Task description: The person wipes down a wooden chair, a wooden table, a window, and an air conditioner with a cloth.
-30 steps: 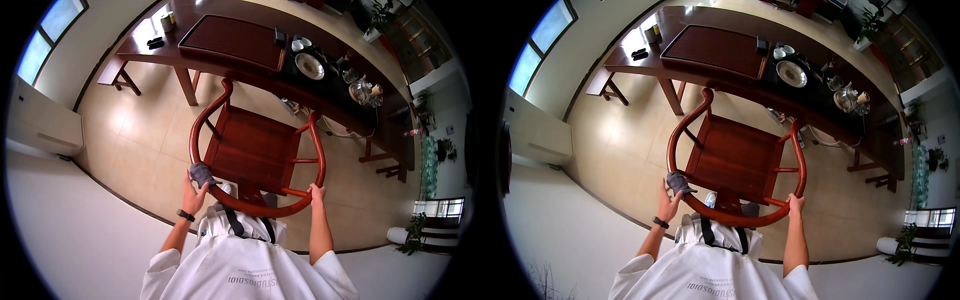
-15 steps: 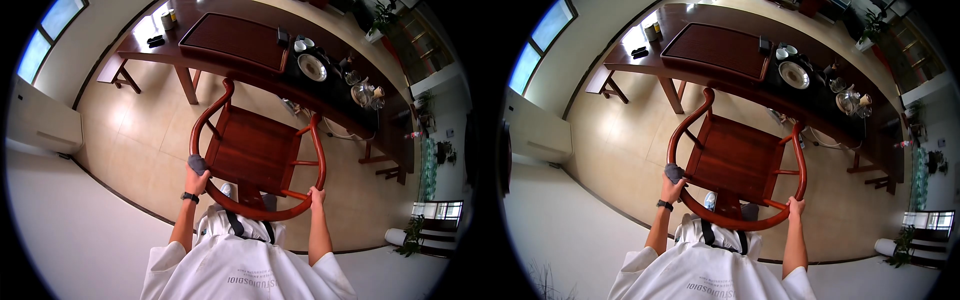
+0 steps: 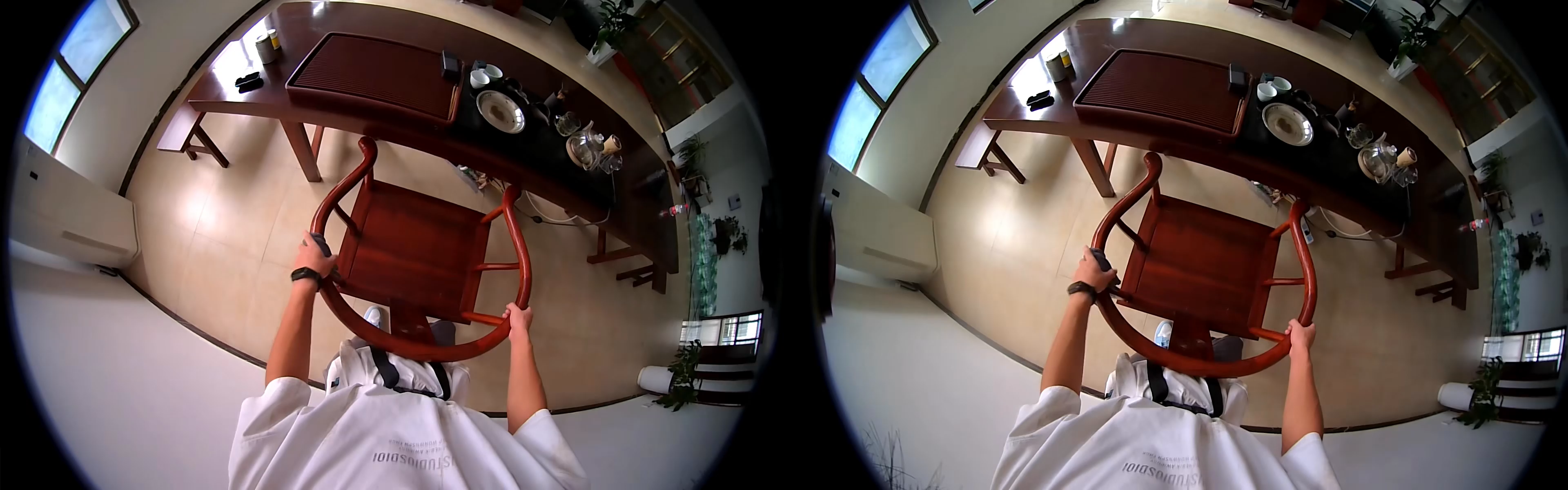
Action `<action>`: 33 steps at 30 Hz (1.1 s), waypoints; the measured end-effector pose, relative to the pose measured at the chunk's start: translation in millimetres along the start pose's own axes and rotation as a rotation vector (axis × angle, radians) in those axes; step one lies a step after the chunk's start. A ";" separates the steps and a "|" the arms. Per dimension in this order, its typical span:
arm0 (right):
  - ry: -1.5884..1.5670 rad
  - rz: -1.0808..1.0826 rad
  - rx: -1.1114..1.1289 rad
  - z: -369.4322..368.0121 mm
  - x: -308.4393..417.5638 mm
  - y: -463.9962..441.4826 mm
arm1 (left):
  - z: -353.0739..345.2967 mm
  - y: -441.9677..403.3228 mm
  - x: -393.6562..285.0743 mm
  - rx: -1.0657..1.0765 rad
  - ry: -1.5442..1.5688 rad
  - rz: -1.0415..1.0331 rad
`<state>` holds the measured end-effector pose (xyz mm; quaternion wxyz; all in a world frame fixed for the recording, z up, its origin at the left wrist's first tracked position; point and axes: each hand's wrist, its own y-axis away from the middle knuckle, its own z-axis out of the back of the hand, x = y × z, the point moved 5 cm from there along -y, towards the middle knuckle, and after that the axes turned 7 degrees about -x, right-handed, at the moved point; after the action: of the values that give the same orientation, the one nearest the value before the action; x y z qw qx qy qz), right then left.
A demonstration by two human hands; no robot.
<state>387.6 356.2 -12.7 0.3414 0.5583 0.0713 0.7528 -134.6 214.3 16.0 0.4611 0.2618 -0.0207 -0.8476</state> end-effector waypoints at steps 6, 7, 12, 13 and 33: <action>0.004 0.004 0.000 0.2 -3.0 -6.5 | -4.0 -22.3 -6.3 0.062 -0.077 0.059; 0.000 0.005 -0.001 -1.0 -3.6 -8.2 | -5.5 -27.3 -5.4 0.063 -0.079 0.063; 0.038 0.016 -0.019 -1.1 0.6 -3.4 | -17.6 -60.4 -4.2 0.058 -0.092 -0.009; 0.051 0.022 -0.020 -0.7 1.3 -1.9 | -17.2 -65.3 -9.2 0.067 -0.107 -0.018; 0.261 0.039 -0.120 4.0 2.3 8.4 | -98.2 -201.2 -91.0 -0.174 -0.499 -0.328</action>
<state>387.2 350.0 -5.4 0.3472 0.4353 0.0590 0.8285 -204.4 422.2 -85.7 0.3196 0.0050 -0.0183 -0.9474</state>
